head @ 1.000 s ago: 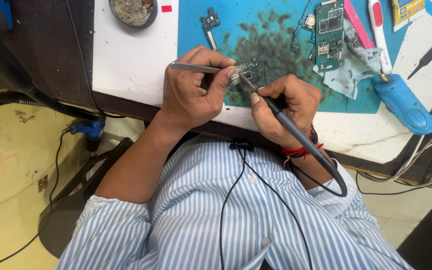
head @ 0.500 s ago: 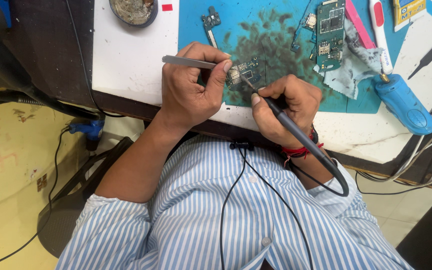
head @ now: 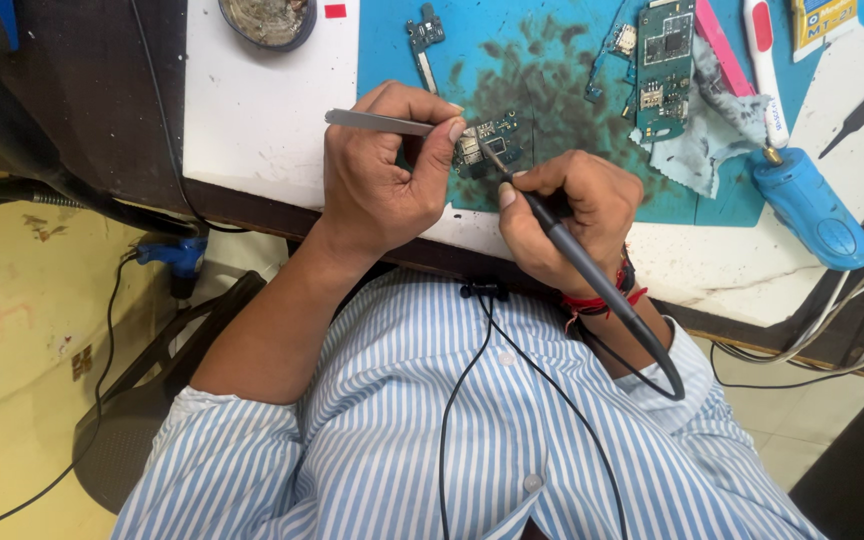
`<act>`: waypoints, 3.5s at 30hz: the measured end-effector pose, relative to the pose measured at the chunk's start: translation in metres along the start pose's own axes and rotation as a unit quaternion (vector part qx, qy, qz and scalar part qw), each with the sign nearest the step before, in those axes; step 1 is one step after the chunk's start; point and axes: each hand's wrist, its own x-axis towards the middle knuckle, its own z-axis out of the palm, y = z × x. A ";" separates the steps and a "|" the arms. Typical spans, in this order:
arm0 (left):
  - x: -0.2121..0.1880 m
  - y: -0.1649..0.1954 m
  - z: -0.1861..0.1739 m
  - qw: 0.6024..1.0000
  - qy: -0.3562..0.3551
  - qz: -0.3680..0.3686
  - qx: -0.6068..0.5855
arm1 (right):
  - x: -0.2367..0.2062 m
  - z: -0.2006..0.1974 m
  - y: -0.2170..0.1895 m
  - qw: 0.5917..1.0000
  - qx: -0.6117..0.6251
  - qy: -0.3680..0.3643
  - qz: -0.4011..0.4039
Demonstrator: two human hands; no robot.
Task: The person solders a disassembled phone motherboard on a workbench, holding the board with tweezers in one hand and a soldering iron in the other. They reposition the board and work on different connector points, with other phone boards and repair tools laid out on the mat.
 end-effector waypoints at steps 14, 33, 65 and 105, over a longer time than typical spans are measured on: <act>-0.004 0.000 0.003 1.000 0.001 -0.014 -0.006 | -0.002 0.002 -0.001 0.999 -0.024 0.004 -0.033; -0.008 -0.001 0.005 1.000 0.005 -0.007 0.001 | -0.007 0.004 -0.002 0.998 -0.036 0.003 -0.043; -0.012 -0.004 0.008 1.000 0.005 -0.001 0.009 | -0.010 0.002 0.003 0.999 -0.018 0.002 -0.034; -0.012 -0.002 0.006 1.000 0.006 -0.013 0.008 | -0.013 0.003 0.005 0.999 -0.010 0.008 -0.039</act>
